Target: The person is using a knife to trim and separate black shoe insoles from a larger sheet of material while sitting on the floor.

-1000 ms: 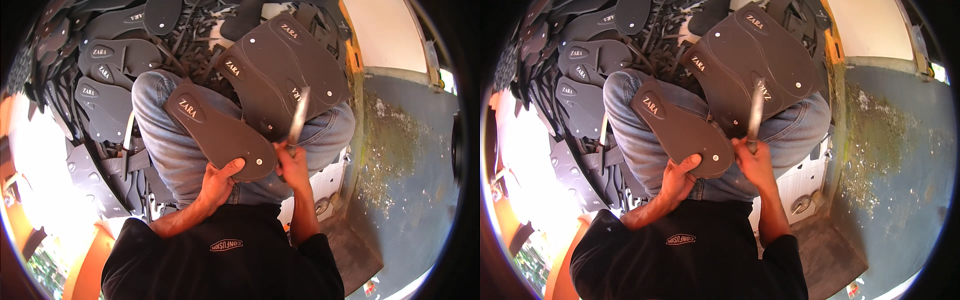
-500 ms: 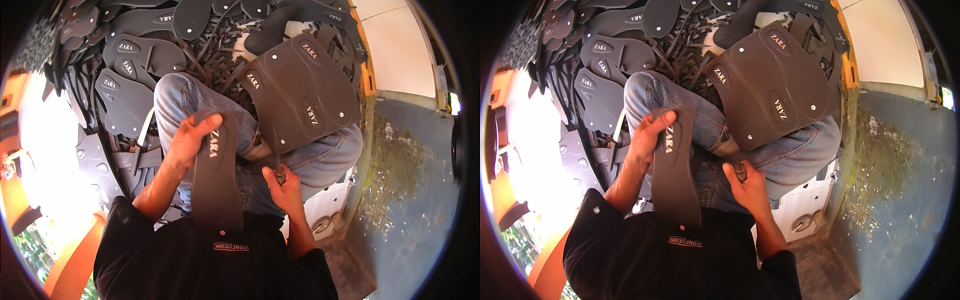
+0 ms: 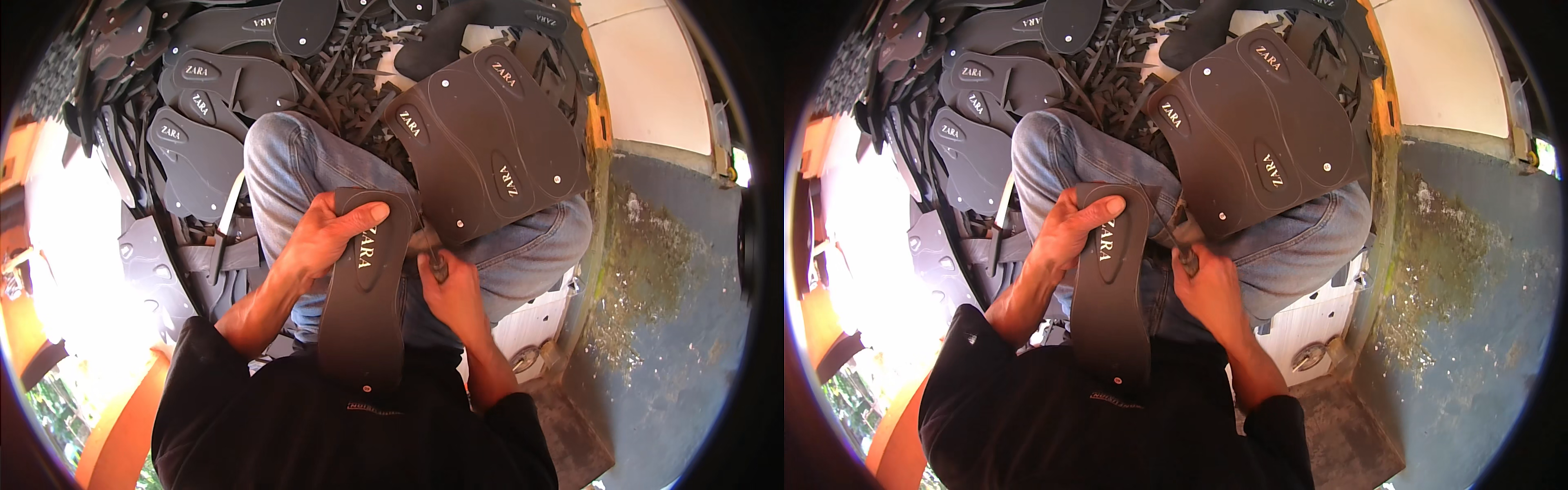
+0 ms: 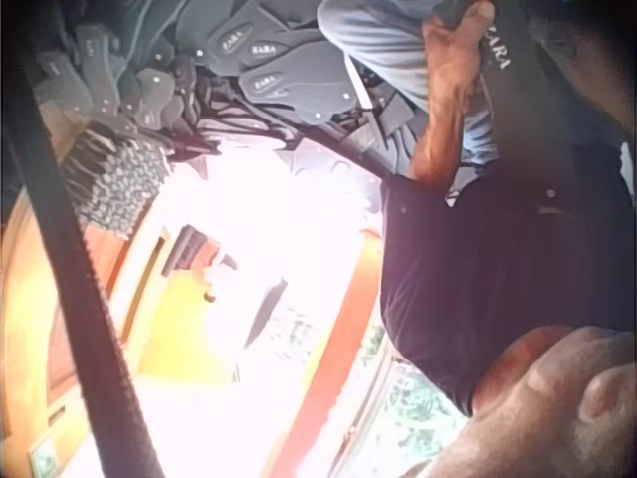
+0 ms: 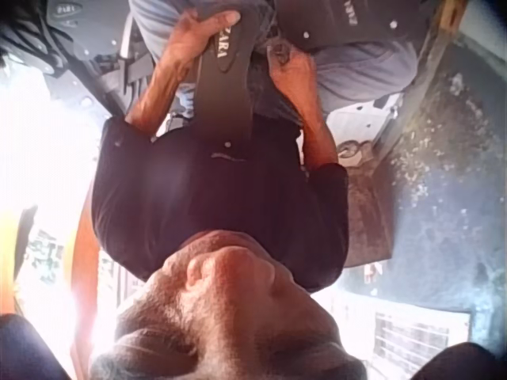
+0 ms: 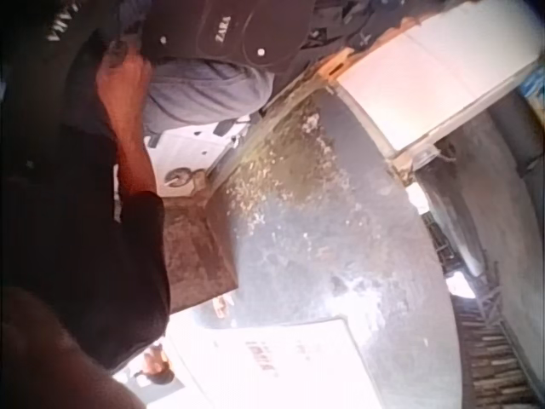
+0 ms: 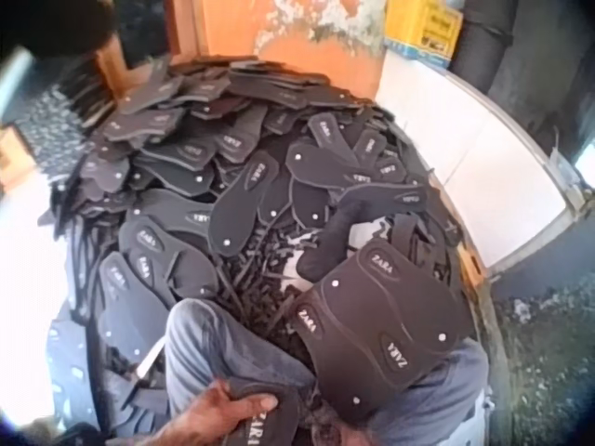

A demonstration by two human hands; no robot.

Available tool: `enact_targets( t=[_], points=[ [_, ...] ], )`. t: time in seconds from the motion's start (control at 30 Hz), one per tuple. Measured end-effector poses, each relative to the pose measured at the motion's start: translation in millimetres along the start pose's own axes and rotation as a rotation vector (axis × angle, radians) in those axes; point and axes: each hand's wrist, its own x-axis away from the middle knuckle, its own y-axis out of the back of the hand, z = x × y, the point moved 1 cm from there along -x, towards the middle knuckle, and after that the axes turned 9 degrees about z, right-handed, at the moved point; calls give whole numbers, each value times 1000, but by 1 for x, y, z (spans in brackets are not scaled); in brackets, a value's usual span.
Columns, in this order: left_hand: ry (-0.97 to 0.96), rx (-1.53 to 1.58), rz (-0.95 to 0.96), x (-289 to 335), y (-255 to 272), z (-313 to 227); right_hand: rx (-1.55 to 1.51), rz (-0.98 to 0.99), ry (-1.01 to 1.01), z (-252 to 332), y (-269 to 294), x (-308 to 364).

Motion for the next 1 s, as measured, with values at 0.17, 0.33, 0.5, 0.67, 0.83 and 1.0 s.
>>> enact_targets(
  t=[0.17,0.33,0.5,0.67,0.83,1.0],
  points=[
    [-32,-30,51,-6,-6,7,174,-67,257,21,17,-51],
    [71,-36,133,-12,-10,-1,-722,229,-85,12,42,-67],
    [-125,343,331,-45,11,11,-975,-9,-39,28,61,-65],
    [-528,330,177,-51,-36,32,-973,-195,115,27,61,-48],
    [-356,507,8,-54,-65,26,-665,-293,90,12,38,-21],
    [-277,498,-9,-41,-73,40,-79,-303,-78,-33,49,22]
  ],
)
